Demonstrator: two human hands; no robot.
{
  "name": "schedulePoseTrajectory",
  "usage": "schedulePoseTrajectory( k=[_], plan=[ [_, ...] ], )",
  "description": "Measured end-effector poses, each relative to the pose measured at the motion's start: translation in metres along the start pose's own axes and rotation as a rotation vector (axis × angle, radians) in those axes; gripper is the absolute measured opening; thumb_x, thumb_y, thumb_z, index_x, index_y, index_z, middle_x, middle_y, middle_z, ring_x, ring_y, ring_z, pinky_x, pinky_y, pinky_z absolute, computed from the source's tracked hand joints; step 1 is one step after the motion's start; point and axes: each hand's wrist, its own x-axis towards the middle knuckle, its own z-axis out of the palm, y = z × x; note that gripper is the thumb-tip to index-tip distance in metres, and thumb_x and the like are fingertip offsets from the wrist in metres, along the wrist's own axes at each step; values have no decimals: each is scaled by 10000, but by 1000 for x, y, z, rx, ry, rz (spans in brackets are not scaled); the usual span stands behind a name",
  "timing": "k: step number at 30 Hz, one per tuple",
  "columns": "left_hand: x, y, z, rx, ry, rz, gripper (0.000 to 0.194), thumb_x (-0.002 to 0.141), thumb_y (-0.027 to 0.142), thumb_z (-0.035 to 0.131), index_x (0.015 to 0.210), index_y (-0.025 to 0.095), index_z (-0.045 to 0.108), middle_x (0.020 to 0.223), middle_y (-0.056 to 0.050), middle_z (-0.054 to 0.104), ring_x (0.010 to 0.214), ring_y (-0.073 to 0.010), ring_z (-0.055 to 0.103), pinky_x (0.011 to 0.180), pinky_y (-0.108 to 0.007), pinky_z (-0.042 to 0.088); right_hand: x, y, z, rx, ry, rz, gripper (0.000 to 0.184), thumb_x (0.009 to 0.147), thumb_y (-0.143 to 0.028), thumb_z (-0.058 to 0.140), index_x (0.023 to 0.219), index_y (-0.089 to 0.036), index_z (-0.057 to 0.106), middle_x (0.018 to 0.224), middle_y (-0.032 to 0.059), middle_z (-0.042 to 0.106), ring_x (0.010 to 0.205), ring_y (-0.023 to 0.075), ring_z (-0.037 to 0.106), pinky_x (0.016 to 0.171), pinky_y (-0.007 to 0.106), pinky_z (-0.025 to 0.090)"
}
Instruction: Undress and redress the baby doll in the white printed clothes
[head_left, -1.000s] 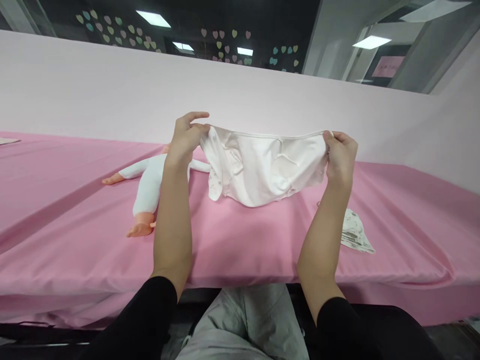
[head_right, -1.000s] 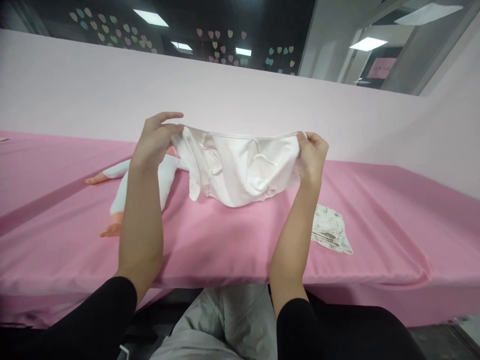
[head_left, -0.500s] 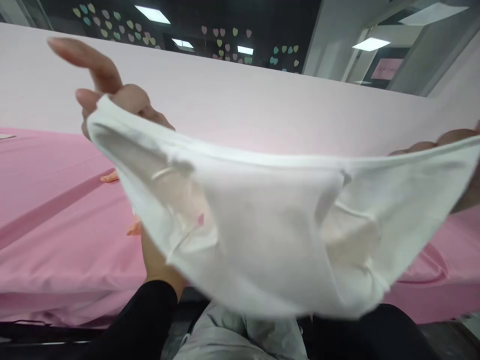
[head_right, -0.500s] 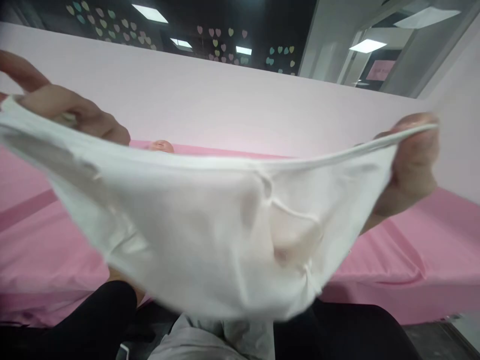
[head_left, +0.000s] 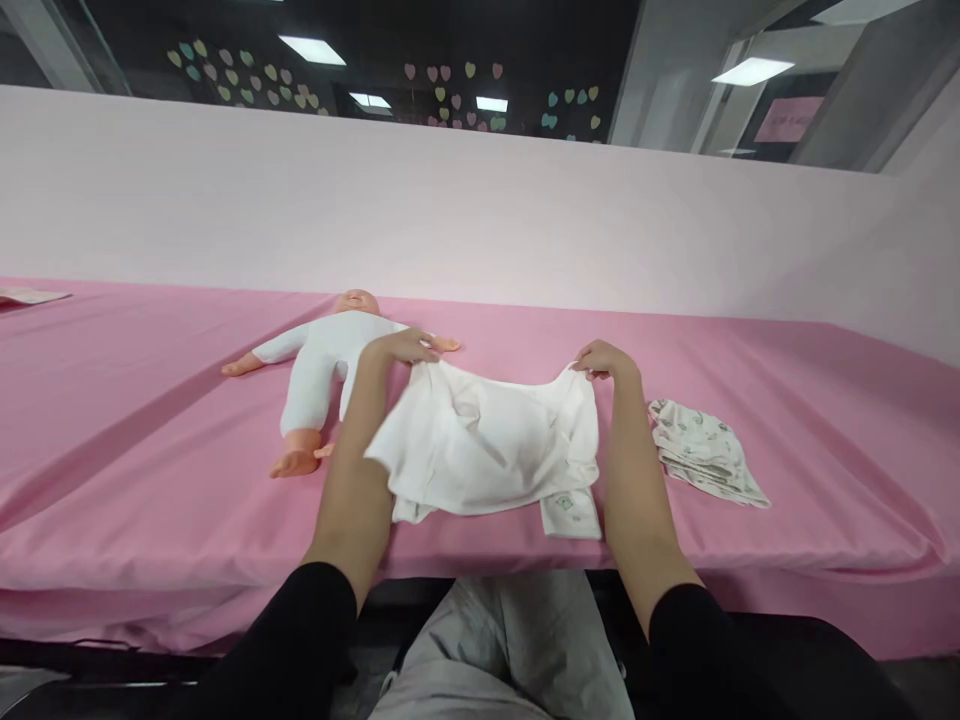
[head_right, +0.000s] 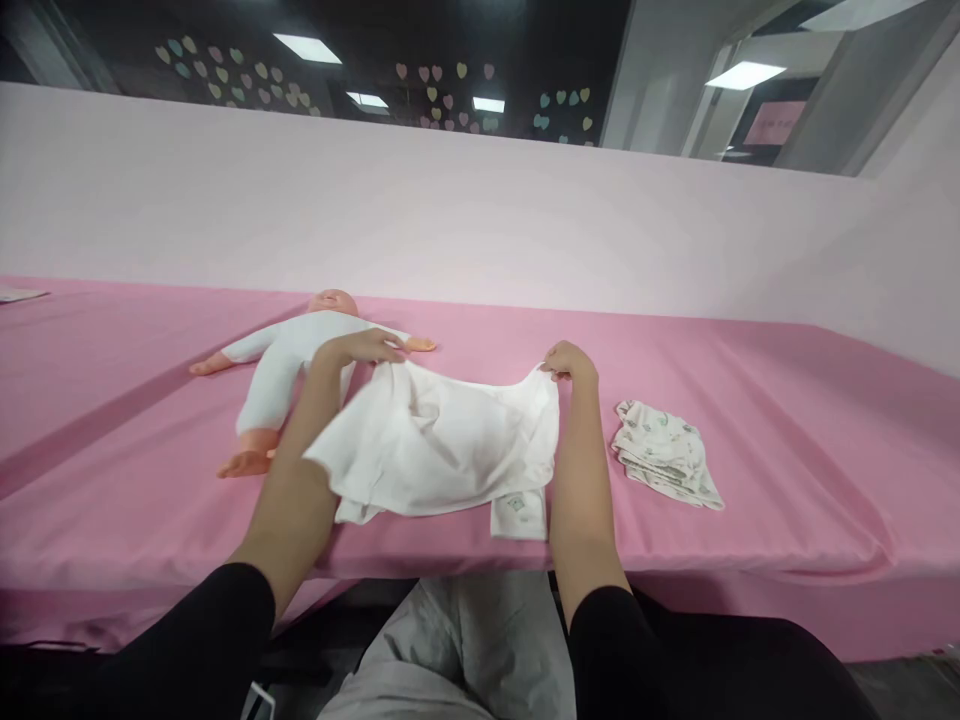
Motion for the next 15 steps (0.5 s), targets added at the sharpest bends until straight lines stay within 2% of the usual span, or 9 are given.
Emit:
schedulePoseTrajectory(
  k=[2, 3, 7, 10, 13, 15],
  plan=[
    [13, 1, 11, 319, 24, -131, 223, 584, 161, 651, 804, 173, 686, 670, -12, 638, 695, -159, 594, 662, -244, 459, 10, 3, 10, -20, 67, 56, 84, 702, -110, 654, 703, -127, 571, 518, -5, 488, 492, 112, 524, 434, 200, 321],
    [18, 3, 15, 396, 42, -153, 208, 590, 145, 639, 791, 175, 685, 763, -26, 669, 763, -176, 610, 702, -250, 463, 13, 4, 13, -29, 99, 71, 88, 702, -112, 654, 710, -133, 569, 529, 0, 500, 520, 125, 544, 455, 208, 348],
    [25, 14, 24, 458, 147, -160, 243, 583, 120, 630, 815, 182, 673, 1006, -84, 677, 935, -256, 617, 763, -300, 476, 15, 3, 14, -67, 190, 115, 130, 676, -135, 693, 661, -139, 563, 514, 23, 511, 575, 159, 555, 530, 247, 413],
    [23, 21, 24, 426, 167, -175, 269, 579, 98, 619, 835, 169, 665, 879, -102, 697, 876, -257, 638, 720, -307, 489, 9, -1, 12, -52, 188, 119, 162, 677, -134, 697, 620, -138, 546, 471, 20, 486, 532, 145, 522, 526, 254, 415],
    [20, 26, 22, 231, 81, -169, 300, 604, 86, 601, 897, 132, 646, 610, -68, 651, 666, -207, 639, 622, -287, 492, -1, -6, 6, 3, 148, 102, 190, 713, -109, 659, 591, -131, 515, 430, 3, 452, 437, 91, 430, 475, 237, 391],
    [18, 30, 18, 59, 89, -153, 349, 618, 69, 594, 964, 109, 617, 556, -42, 617, 590, -178, 625, 595, -273, 497, -9, -11, -1, 42, 133, 76, 196, 742, -93, 622, 596, -129, 496, 419, -12, 434, 399, 61, 371, 452, 223, 379]
  ],
)
